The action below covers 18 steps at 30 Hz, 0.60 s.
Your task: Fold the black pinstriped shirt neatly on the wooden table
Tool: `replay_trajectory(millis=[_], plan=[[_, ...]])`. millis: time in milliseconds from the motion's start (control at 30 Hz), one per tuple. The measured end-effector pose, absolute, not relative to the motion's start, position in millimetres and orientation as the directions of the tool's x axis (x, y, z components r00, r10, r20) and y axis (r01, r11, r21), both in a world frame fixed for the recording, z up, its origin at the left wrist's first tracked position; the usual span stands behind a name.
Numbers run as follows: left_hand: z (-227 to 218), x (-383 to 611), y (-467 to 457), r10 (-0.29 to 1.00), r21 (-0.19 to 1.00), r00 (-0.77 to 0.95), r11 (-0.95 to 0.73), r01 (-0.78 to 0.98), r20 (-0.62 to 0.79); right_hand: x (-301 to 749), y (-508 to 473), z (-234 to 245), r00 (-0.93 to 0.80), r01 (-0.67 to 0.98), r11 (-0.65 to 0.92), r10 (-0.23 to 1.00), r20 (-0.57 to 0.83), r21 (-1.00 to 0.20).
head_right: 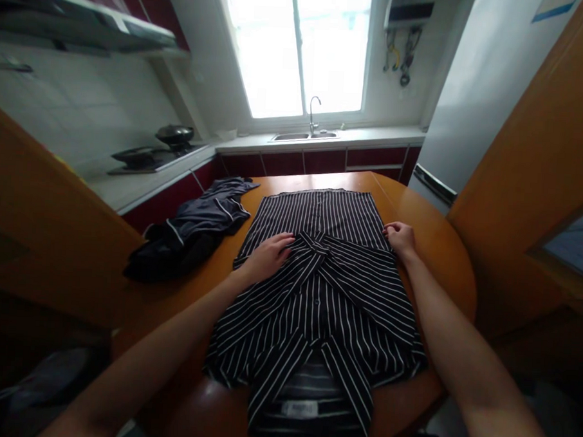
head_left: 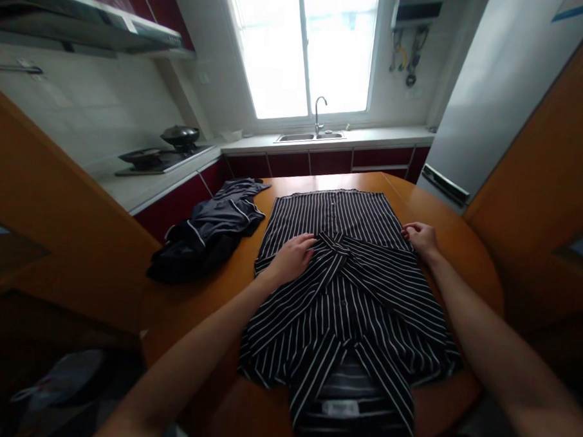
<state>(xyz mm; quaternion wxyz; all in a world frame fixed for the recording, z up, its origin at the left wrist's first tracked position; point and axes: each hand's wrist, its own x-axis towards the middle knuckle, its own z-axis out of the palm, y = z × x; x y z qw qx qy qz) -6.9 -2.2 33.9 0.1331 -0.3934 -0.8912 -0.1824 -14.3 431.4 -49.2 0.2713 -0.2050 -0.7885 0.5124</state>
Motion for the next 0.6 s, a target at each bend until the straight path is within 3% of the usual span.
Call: replay_trajectory(millis=[100,233,433,600], plan=[[26.6,-8.3,32.7,0.707,0.192,-0.655,0.627,0.755,0.266,-12.3,430.0,-46.7,-0.771,0.042,0.383,0.6,0.214,-0.923],[4.5,-15.3,53.3,0.67,0.186,-0.729,0.706,0.683,0.138,-11.2,428.9,-45.3,-0.778,0.025,0.377,0.589,0.219,-0.926],[-7.0,-16.7,48.2,0.67,0.187,-0.735,0.712,0.677,0.105,-14.7,428.7,-44.6,-0.793,0.099,0.452,0.574,0.204,-0.887],[-3.7,-17.5,51.0,0.639,0.239,-0.758,0.722,0.65,0.129,-3.1,408.7,-16.4,-0.798,0.156,0.679,0.514,0.313,-0.717]])
